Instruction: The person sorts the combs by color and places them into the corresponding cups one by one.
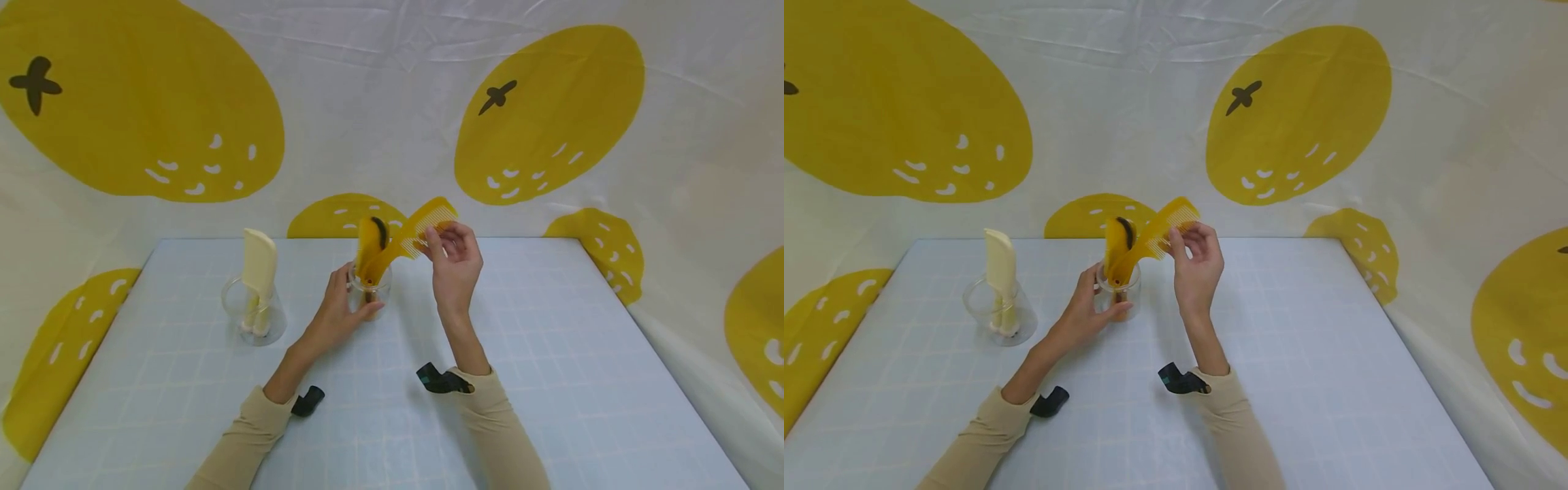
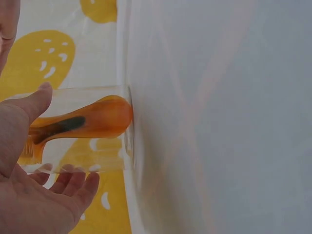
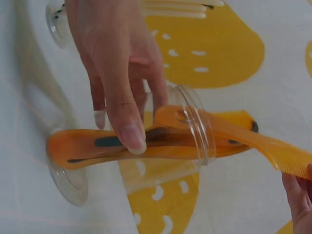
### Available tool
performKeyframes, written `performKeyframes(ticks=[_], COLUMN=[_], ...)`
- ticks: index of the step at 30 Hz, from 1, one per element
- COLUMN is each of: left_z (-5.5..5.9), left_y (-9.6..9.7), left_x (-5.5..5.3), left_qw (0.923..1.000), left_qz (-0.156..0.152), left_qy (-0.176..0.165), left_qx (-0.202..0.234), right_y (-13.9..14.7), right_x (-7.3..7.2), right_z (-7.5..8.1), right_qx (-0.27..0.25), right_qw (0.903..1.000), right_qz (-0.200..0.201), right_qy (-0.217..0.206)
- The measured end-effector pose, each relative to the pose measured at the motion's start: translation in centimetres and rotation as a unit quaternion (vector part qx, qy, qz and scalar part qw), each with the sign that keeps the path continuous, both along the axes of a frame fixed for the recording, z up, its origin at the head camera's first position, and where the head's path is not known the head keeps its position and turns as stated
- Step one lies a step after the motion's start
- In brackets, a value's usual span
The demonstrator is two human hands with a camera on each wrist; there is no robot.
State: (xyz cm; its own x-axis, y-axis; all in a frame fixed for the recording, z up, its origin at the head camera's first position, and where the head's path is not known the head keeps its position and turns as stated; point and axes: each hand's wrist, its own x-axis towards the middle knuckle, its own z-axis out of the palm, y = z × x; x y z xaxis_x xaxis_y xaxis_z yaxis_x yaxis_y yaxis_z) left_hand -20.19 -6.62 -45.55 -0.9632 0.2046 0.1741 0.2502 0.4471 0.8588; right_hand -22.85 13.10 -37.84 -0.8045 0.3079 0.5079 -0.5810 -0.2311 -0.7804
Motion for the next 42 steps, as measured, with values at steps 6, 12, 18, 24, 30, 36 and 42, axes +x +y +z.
performKeyframes(ticks=[6, 12, 18, 24, 30, 36, 42], left_z=[0.0, 0.1, 0.2, 0.3, 0.2, 0.2, 0.1], left_y=[0.1, 0.3, 0.3, 0.3, 0.2, 0.1, 0.1], left_x=[0.0, 0.1, 0.2, 0.2, 0.2, 0.2, 0.1], left_qw=[1.0, 0.9998, 0.9999, 0.9999, 0.9999, 0.9998, 0.9999], left_qz=[0.003, 0.008, 0.01, 0.007, 0.006, 0.009, 0.006], left_qy=[-0.005, -0.016, -0.013, -0.01, -0.009, -0.019, -0.012], left_qx=[0.002, -0.003, -0.001, 0.002, 0.001, 0.005, -0.001], right_y=[-0.6, -1.1, -1.9, -2.2, -2.3, -2.5, -1.9], right_x=[0.0, 0.2, 0.3, 0.4, 0.4, 0.4, 0.1], right_z=[-0.7, -1.2, -1.5, -1.7, -2.3, -2.7, -2.9], right_qx=[0.029, 0.062, 0.11, 0.143, 0.199, 0.279, 0.319], right_qw=[0.9994, 0.9975, 0.9925, 0.9883, 0.9796, 0.96, 0.9469], right_qz=[0.015, 0.023, 0.02, 0.028, 0.019, -0.015, -0.031], right_qy=[-0.013, -0.025, -0.049, -0.044, -0.022, -0.013, -0.03])
